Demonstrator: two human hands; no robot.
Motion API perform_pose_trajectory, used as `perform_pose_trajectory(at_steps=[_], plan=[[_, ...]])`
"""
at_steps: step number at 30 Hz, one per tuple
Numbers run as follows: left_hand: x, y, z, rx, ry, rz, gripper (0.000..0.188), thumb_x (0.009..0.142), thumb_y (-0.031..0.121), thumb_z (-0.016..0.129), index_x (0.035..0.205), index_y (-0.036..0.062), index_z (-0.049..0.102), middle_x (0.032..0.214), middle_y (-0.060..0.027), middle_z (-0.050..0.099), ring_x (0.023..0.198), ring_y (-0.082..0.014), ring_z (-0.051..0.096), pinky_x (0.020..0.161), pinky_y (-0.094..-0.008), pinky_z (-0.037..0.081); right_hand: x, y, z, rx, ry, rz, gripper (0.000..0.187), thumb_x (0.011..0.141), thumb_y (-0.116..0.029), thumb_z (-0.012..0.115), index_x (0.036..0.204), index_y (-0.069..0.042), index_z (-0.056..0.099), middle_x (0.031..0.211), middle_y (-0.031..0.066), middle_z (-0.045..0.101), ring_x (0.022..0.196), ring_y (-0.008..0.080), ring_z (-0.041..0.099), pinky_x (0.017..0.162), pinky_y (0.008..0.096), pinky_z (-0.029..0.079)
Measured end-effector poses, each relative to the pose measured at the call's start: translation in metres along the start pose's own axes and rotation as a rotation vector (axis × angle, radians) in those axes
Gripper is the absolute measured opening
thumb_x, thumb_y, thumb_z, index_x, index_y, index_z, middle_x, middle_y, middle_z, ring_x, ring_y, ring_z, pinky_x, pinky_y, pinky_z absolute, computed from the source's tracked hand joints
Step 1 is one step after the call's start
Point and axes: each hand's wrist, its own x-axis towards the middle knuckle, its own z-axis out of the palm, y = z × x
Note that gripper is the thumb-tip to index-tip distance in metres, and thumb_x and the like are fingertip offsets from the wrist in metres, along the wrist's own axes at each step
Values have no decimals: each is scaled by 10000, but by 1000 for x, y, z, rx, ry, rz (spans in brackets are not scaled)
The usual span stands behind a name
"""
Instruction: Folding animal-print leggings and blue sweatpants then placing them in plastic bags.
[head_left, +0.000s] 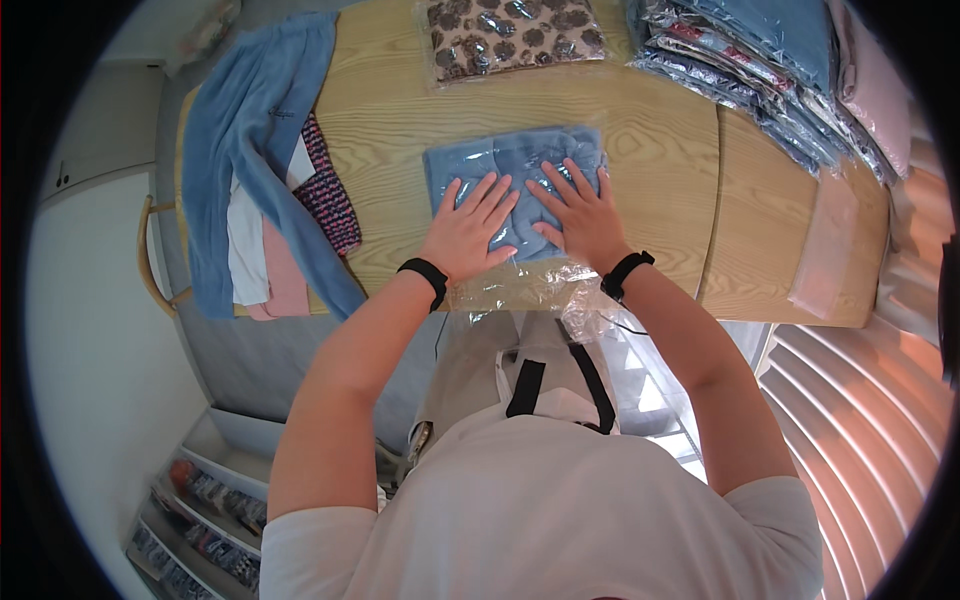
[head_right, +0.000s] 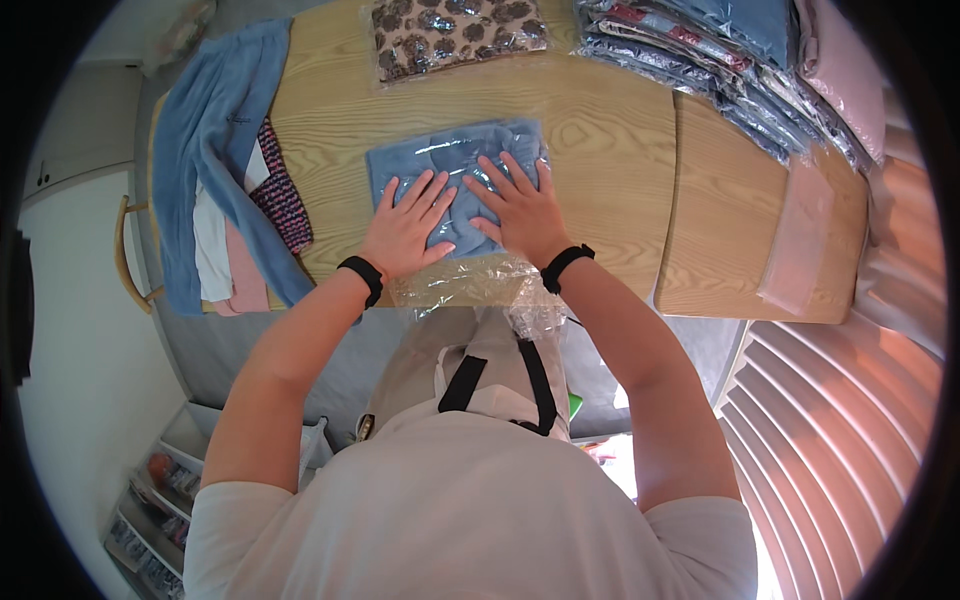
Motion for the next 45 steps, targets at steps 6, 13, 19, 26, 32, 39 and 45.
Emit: perform_pose_trajectory(at_steps=[6,13,19,26,32,39,45], plan=[[3,-6,10,-78,-36,-24,760,758,503,594,1378,120,378,1463,-83,302,1352,-257,263,1048,-571,213,4,1,9,12,-5,23,539,831,-496,531,1324,-287,465,1423,8,380,1315,249,327,1017,586,245],[5,-10,12,-113,-45,-15,777,741,491,611,1377,112,376,1472,-86,286,1358,-264,251,1050,-577,202,5,3,11,17,17,27,543,819,-501,541,1315,-290,474,1417,6,387,1316,242,325,1017,594,239],[3,-7,13,-111,-23,-13,775,750,480,605,1386,111,360,1475,-88,280,1364,-264,243,1065,-565,183,2,1,10,10,2,33,529,840,-481,527,1324,-275,464,1434,10,366,1338,239,293,1041,574,217],[-32,-17,-6,-147,50,-70,623,785,197,588,1367,106,383,1467,-104,285,1364,-275,238,1082,-521,205,-51,41,-23,169,-6,48,530,828,-216,578,1339,-198,442,1451,50,340,1338,252,305,1060,511,240],[-106,-11,-1,62,-37,102,566,777,63,557,1319,183,449,1407,-59,382,1279,-236,384,1035,-462,314,-116,53,-5,19,-53,-45,549,801,-142,580,1327,-230,451,1432,57,366,1325,227,332,1032,463,306],[-111,4,24,99,42,188,495,796,176,588,1281,220,498,1359,-16,435,1260,-181,386,1023,-423,311,-104,42,-6,65,-41,-315,445,836,-183,567,1277,-214,511,1405,27,408,1295,212,376,1023,402,337],[-110,-6,17,-226,-1,102,415,813,143,591,1225,116,551,1302,-41,512,1245,-210,430,1006,-370,349,-109,57,-2,402,-144,-290,316,910,-184,507,1216,-127,567,1351,44,474,1299,243,369,1037,395,334]])
